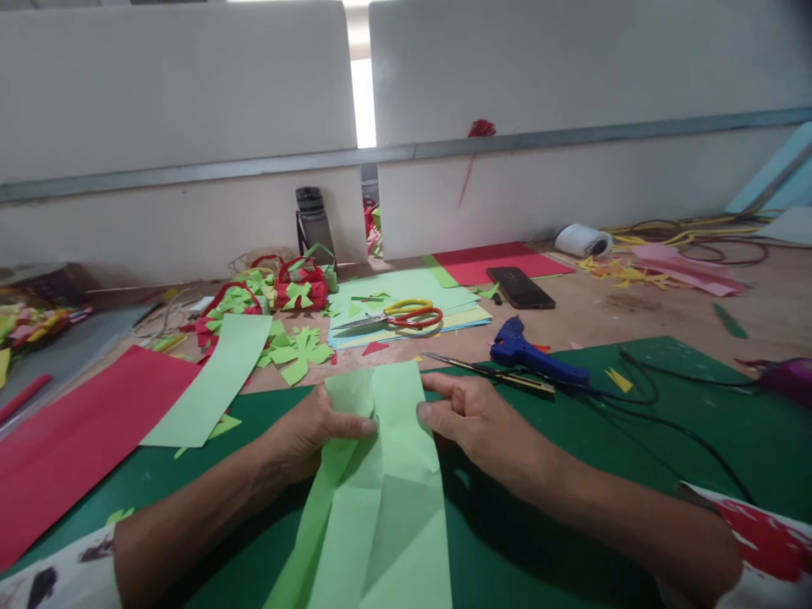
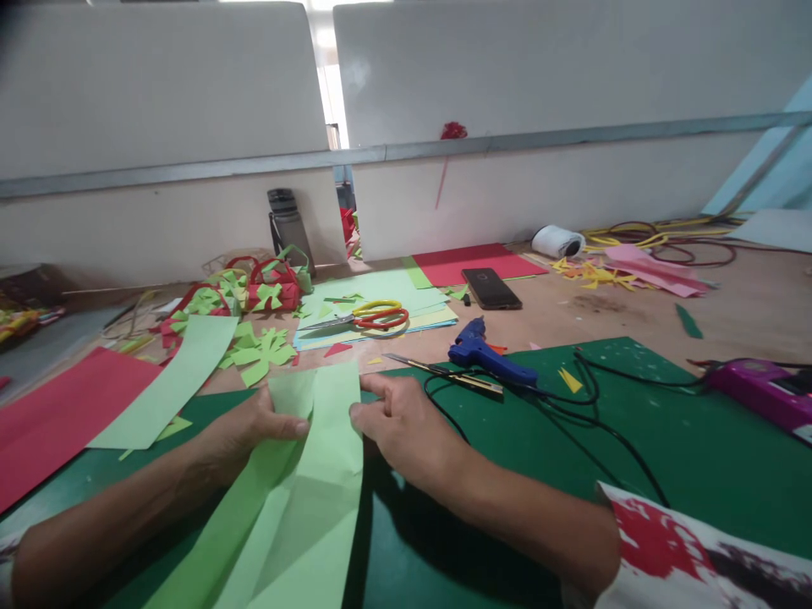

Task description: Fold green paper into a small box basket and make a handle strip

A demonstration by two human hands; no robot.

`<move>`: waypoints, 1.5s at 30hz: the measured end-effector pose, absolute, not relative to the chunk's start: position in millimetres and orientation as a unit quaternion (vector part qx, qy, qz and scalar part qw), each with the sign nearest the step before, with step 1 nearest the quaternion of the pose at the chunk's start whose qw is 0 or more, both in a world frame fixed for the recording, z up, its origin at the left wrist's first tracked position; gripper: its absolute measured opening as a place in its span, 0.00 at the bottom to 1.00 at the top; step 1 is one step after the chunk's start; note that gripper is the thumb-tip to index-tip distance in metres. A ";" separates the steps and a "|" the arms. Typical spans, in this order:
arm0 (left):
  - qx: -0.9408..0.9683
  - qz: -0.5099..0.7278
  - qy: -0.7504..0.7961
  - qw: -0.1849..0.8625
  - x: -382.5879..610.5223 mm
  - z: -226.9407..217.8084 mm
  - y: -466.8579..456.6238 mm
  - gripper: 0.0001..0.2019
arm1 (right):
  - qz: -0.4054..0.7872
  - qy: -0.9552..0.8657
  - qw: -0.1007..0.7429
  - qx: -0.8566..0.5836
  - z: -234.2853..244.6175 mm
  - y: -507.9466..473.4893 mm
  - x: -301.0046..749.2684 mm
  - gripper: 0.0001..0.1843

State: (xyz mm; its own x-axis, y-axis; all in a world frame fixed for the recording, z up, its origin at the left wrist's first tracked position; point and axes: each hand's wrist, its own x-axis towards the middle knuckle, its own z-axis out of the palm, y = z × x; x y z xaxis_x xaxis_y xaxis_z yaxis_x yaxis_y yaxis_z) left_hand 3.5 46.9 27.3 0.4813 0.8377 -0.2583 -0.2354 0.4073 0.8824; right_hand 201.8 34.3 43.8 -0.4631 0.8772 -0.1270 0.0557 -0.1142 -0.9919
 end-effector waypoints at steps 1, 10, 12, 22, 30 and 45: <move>0.411 0.353 0.366 0.756 3.6 27.2 47.1 0.29 | 0.640 -0.574 0.328 -0.391 44.6 34.0 201.0 0.22; 0.434 0.347 0.366 0.747 4.3 30.2 45.4 0.25 | 0.592 -0.608 0.319 -0.422 44.3 32.3 201.4 0.15; 0.437 0.341 0.355 0.753 4.2 30.5 44.9 0.26 | 0.575 -0.620 0.313 -0.432 44.3 32.4 202.0 0.12; 0.455 0.375 0.375 0.716 6.7 22.7 42.9 0.24 | 0.596 -0.603 0.304 -0.435 45.0 32.4 196.6 0.25; 0.435 0.389 0.432 0.688 11.3 26.4 38.6 0.20 | 0.623 -0.596 0.308 -0.403 37.2 35.6 192.5 0.27; 0.403 0.396 0.558 0.607 9.8 47.0 42.5 0.19 | 0.581 -0.668 0.204 -0.418 35.0 47.2 203.4 0.41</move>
State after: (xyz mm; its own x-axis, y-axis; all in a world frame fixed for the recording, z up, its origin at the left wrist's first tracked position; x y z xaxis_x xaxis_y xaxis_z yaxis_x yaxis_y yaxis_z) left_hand 9.8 42.5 47.0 0.0622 0.9315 -0.3583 -0.0311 0.3606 0.9322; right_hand 203.4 47.2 35.0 -0.5682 0.7949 -0.2127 0.3212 -0.0238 -0.9467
